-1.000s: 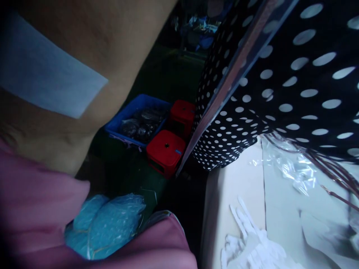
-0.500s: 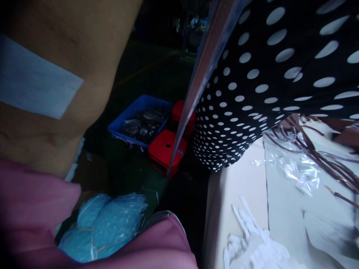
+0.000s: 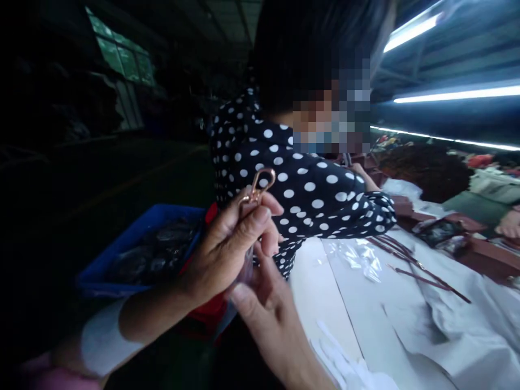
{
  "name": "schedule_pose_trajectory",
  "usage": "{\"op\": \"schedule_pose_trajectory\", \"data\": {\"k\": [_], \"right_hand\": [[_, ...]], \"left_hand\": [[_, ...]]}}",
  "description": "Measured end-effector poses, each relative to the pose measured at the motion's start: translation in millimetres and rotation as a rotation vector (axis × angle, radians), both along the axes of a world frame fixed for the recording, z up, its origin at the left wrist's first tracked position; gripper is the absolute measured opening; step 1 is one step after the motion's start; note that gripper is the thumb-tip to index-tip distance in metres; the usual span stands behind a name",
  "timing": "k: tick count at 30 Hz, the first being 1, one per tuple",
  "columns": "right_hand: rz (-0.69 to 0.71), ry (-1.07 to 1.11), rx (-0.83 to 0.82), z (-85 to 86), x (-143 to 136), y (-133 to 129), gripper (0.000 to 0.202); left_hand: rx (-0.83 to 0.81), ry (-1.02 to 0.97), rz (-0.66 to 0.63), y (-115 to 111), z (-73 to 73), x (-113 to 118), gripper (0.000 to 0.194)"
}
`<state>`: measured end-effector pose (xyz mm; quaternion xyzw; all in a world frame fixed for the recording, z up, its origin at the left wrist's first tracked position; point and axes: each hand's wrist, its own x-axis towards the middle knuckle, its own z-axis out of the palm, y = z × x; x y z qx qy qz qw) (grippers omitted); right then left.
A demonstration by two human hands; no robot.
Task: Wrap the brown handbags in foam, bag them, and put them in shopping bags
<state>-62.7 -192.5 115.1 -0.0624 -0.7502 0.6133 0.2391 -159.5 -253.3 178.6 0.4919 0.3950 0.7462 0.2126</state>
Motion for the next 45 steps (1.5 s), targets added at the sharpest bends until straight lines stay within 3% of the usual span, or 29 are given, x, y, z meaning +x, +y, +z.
{"op": "schedule_pose_trajectory", "data": {"k": [3,6,9,14,18,23,26,31,33,35,38,45], "right_hand": [[-0.124,-0.042,-0.107,-22.1,13,-4,0.03],[-0.235,-0.084,-0.139,-36.9,35,6,0.032],[-0.288,-0.106,-0.107,-41.9,58,18,0.033],[-0.269,-0.165,-0.08,-52.4,80,26,0.036],[-0.295,-0.158,-0.056,-58.4,92,28,0.036],[-0.424,-0.156,0.112,-59.6,116,35,0.033],[-0.47,-0.182,0.191,-61.2,128,39,0.032],[-0.452,-0.207,0.285,-59.2,135,41,0.031],[-0.426,-0.202,0.323,-57.3,136,41,0.032],[-0.404,-0.201,0.345,-56.2,138,42,0.032],[-0.371,-0.208,0.322,-56.9,144,45,0.031],[-0.298,-0.232,0.13,-63.2,151,56,0.029]], "left_hand": [[-0.081,-0.07,-0.1,8,-22.9,-1,0.022],[-0.214,-0.235,-0.285,15,-35.0,-8,0.041],[-0.333,-0.258,-0.389,19,-36.0,-13,0.054],[-0.468,-0.08,-0.38,23,-35.3,-2,0.034],[-0.49,-0.122,-0.381,26,-37.3,11,0.032],[-0.606,-0.088,-0.54,28,-34.7,11,0.033],[-0.69,0.092,-0.575,32,-25.7,9,0.041],[-0.703,0.814,-0.429,43,-9.8,18,0.027],[-0.697,1.015,-0.455,48,-11.4,24,0.019],[-0.701,1.091,-0.5,53,-17.9,27,0.017],[-0.804,0.986,-0.61,55,-30.2,29,0.015],[-1.03,0.479,-0.909,59,-55.8,20,0.026]]}}
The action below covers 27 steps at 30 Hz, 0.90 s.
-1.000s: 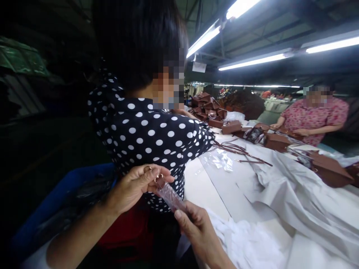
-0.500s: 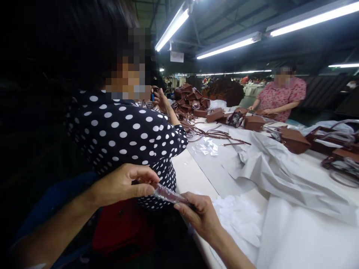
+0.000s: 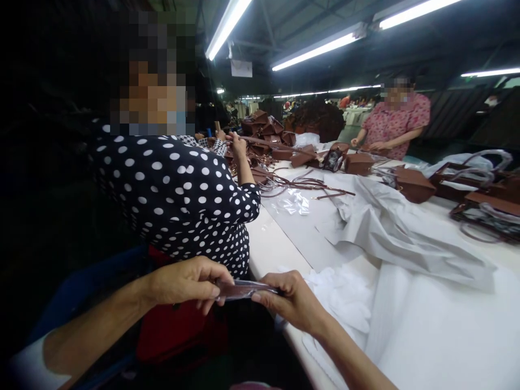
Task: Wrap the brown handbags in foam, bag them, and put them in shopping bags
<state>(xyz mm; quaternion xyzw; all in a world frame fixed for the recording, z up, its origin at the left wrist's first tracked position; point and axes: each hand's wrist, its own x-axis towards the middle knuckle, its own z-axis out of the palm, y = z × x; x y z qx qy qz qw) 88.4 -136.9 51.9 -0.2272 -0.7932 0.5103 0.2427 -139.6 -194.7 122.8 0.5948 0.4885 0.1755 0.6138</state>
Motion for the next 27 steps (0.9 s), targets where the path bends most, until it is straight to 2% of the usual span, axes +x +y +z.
{"op": "schedule_pose_trajectory", "data": {"k": [3,6,9,11,13,16,18,21,23,25,27], "right_hand": [[0.052,-0.015,-0.013,4.1,1,4,0.027],[0.14,-0.033,-0.056,14.7,4,11,0.024],[0.162,0.015,-0.051,23.2,6,20,0.032],[0.083,0.087,0.05,20.8,5,25,0.027],[-0.024,0.153,0.125,10.0,-2,24,0.021],[-0.14,0.22,0.031,-14.2,-19,9,0.03],[-0.186,0.242,-0.08,-28.3,-29,-10,0.035],[-0.25,0.227,-0.323,-39.6,-35,-40,0.043],[-0.35,0.195,-0.462,-40.6,-32,-55,0.048],[-0.487,0.189,-0.419,-37.2,-25,-65,0.052],[-0.516,0.194,-0.188,-29.8,-14,-70,0.055]], "left_hand": [[-0.109,-0.129,0.0,4,-16.0,-3,0.026],[-0.269,-0.175,-0.072,3,-29.5,-2,0.03],[-0.298,-0.323,-0.024,-8,-28.0,5,0.028],[-0.186,-0.52,0.105,-16,-16.8,13,0.026],[-0.015,-0.719,0.23,-21,-1.6,23,0.023],[0.288,-0.903,0.422,-14,16.0,36,0.021],[0.481,-0.948,0.569,-1,19.3,42,0.02],[0.73,-0.904,0.751,17,11.2,48,0.021],[0.852,-0.742,0.833,23,-0.8,50,0.021],[0.967,-0.438,0.84,26,-16.1,51,0.024],[1.136,-0.079,0.684,28,-32.3,49,0.027]]}}
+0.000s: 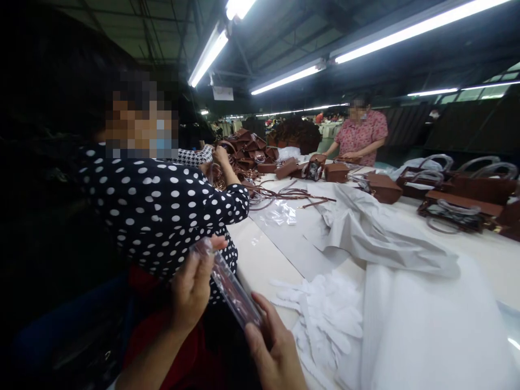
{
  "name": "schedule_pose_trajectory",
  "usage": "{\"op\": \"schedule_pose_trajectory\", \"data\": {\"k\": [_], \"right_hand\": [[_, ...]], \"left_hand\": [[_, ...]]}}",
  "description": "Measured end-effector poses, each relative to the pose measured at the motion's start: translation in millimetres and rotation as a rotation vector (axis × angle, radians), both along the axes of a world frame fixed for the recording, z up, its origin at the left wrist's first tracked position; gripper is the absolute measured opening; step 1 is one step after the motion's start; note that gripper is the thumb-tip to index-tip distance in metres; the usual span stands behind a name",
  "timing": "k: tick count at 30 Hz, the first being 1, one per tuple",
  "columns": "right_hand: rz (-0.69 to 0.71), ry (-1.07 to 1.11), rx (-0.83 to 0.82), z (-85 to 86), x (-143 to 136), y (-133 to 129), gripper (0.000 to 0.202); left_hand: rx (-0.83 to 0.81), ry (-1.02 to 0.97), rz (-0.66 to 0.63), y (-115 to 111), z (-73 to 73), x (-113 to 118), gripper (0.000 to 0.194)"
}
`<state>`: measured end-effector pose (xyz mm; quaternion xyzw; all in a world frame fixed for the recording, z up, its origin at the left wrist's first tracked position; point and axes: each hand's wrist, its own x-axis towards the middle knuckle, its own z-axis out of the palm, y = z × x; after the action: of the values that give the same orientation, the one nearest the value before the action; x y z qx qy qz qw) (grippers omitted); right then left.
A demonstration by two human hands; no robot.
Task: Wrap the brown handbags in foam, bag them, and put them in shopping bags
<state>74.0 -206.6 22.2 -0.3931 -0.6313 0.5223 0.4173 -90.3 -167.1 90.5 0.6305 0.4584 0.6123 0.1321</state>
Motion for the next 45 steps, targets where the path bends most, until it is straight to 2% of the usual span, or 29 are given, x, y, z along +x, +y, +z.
{"op": "schedule_pose_trajectory", "data": {"k": [3,5,9,11,14,16,17,19,21,23,25,26,28,30,32,33,35,37,39,41,43,45], "right_hand": [[0.115,-0.148,0.394,17.6,18,0,0.057],[0.143,-0.248,0.561,31.4,29,5,0.049],[0.1,-0.444,0.645,56.4,41,20,0.017],[0.129,-0.525,0.645,65.9,40,29,0.016],[0.207,-0.511,0.601,75.5,36,46,0.019],[0.296,-0.419,0.522,77.0,29,58,0.021],[0.363,-0.344,0.458,75.7,25,64,0.024],[0.526,-0.144,0.288,68.8,10,70,0.032],[0.657,0.089,0.064,57.6,-12,66,0.039],[0.695,0.306,-0.187,44.8,-35,51,0.047],[0.593,0.425,-0.374,32.2,-51,31,0.056],[0.49,0.425,-0.39,25.8,-56,21,0.055],[0.231,0.314,-0.216,12.2,-56,7,0.051],[0.048,0.143,0.077,-2.6,-49,0,0.039],[0.025,0.009,0.262,-16.3,-41,-3,0.022],[0.059,-0.037,0.288,-21.5,-37,-4,0.024],[0.18,-0.072,0.212,-26.5,-30,-8,0.033],[0.32,-0.054,0.024,-22.2,-23,-12,0.042],[0.42,0.001,-0.194,-7.6,-13,-15,0.049],[0.469,0.079,-0.353,15.2,0,-13,0.053],[0.48,0.173,-0.444,40.8,13,-6,0.053],[0.463,0.25,-0.49,61.6,22,8,0.047]], "left_hand": [[0.071,0.546,-0.073,1,-20.3,-2,0.026],[0.085,0.73,-0.146,-2,-28.4,-2,0.026],[0.127,0.833,-0.223,-18,-32.8,-4,0.026],[0.066,0.865,-0.21,-27,-31.0,-8,0.021],[-0.117,0.839,-0.212,-43,-23.9,-17,0.017],[-0.328,0.684,-0.277,-55,-15.6,-21,0.02],[-0.461,0.534,-0.327,-61,-10.3,-20,0.025],[-0.702,0.101,-0.44,-69,2.4,-16,0.036],[-0.8,-0.389,-0.491,-71,17.3,-8,0.041],[-0.775,-0.763,-0.463,-65,33.2,0,0.037],[-0.711,-0.994,-0.413,-57,48.1,3,0.034],[-0.666,-1.069,-0.406,-53,54.5,3,0.034],[-0.554,-1.156,-0.414,-47,64.1,0,0.034],[-0.417,-1.153,-0.433,-44,68.2,-2,0.032],[-0.262,-1.03,-0.411,-42,65.8,-3,0.027],[-0.183,-0.925,-0.375,-40,62.2,-4,0.025],[-0.064,-0.639,-0.251,-37,50.4,-6,0.022],[-0.018,-0.239,-0.109,-32,34.2,-13,0.02],[0.018,0.207,0.002,-26,15.7,-24,0.02],[0.11,0.583,0.053,-22,-2.6,-34,0.019],[0.202,0.8,0.004,-22,-18.6,-40,0.018],[0.233,0.887,-0.12,-28,-29.7,-39,0.026]]}}
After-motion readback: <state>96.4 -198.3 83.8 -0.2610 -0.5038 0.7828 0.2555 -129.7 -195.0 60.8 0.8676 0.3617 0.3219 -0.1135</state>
